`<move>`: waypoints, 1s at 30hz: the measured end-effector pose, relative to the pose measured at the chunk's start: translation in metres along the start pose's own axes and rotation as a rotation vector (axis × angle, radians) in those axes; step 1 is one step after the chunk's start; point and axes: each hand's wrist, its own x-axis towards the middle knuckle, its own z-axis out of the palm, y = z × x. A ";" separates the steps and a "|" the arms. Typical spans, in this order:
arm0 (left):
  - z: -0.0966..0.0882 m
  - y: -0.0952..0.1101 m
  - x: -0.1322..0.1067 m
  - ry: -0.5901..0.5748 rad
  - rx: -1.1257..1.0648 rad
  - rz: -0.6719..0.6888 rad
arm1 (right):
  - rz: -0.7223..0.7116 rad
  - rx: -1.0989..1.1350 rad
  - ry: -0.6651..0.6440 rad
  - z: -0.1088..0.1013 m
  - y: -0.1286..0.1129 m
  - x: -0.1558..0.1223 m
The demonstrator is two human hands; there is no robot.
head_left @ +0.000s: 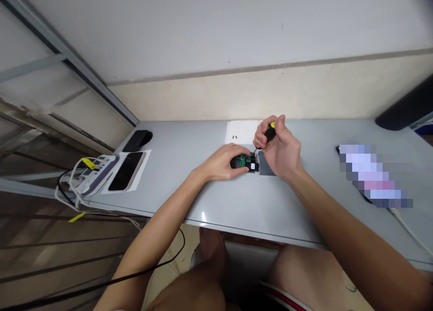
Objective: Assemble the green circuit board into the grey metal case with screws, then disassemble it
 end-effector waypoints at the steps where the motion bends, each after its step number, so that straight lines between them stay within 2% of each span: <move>1: 0.000 0.000 0.000 0.000 0.002 -0.002 | 0.004 0.003 -0.005 0.000 0.000 0.000; 23: -0.001 0.002 0.001 -0.006 0.002 0.008 | 0.004 -0.015 0.030 0.003 -0.003 0.000; 30: -0.001 0.002 0.000 -0.005 0.013 -0.007 | 0.017 -0.014 -0.006 0.003 -0.001 -0.001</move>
